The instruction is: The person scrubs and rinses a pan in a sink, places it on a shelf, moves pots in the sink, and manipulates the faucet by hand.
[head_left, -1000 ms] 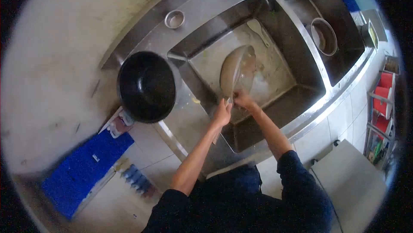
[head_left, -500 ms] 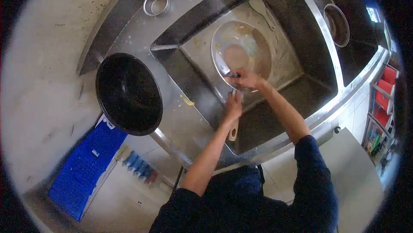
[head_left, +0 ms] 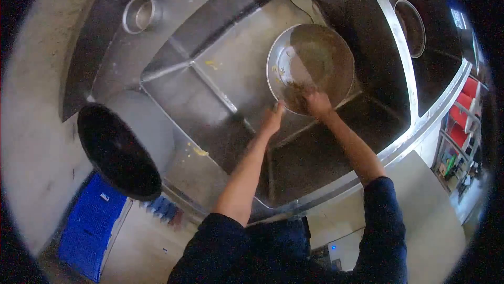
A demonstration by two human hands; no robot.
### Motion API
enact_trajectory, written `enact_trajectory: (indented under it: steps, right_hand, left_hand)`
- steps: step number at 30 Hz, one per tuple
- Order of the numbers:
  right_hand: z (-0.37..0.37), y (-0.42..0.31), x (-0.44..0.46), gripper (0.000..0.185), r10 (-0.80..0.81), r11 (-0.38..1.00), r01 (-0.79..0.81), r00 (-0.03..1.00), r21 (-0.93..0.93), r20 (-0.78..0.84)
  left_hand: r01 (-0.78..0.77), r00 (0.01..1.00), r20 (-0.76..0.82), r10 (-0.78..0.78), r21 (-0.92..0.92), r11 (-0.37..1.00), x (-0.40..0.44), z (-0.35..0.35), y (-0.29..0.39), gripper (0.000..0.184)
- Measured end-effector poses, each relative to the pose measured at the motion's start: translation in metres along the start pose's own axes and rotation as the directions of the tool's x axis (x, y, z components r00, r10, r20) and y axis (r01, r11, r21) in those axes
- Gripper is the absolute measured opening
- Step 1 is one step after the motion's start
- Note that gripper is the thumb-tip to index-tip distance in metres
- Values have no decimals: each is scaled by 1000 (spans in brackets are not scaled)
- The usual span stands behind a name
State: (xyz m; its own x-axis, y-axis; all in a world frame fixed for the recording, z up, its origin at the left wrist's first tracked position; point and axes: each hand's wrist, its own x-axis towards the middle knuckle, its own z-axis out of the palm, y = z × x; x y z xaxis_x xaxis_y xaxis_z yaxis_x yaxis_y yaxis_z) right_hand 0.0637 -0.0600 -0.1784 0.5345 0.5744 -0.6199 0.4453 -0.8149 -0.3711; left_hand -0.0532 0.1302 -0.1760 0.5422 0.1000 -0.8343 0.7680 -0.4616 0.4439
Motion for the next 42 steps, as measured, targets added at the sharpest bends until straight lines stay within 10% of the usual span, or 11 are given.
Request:
enact_trajectory:
  steps: [4,6,10,16,21,28,30,34,36,39,42]
  right_hand:
    - [33,64,39,37,-173,946,191,981,-261,90]
    - [-20,53,38,38,-579,782,540,815,-313,-40]
    - [-29,36,51,38,-583,797,532,802,-285,-133]
    - [-61,-17,114,39,-3,983,87,884,159,-467]
    - [-21,25,54,40,-492,860,450,857,-239,-156]
    - [-19,21,72,31,-444,896,432,865,-103,-235]
    - [-33,-5,84,32,-96,976,173,890,135,-445]
    - [-52,-35,95,32,61,949,120,835,290,-547]
    - [-52,-24,74,44,-255,963,218,928,-157,-272]
    - [-24,23,52,45,-296,938,278,953,-205,-60]
    - [-23,18,67,38,-323,938,248,879,-241,-352]
  left_hand:
    - [-234,959,-214,185,-231,944,16,-34,44,65]
    - [-342,912,-324,251,-265,902,49,-37,46,64]
    - [-413,866,-408,289,-256,874,61,-36,46,60]
    - [-477,789,-569,233,-326,816,51,-24,69,46]
    - [-368,827,-545,137,-341,865,50,-56,78,40]
    - [-382,785,-567,251,-123,916,67,-54,79,40]
    - [-339,810,-549,208,-149,929,69,-52,80,40]
    - [-317,794,-589,149,-193,928,70,-60,83,41]
    - [-300,835,-534,136,-233,925,71,-80,87,42]
    - [-200,902,-414,121,-153,968,64,-80,93,46]
    - [-291,895,-420,154,-287,913,67,-76,89,47]
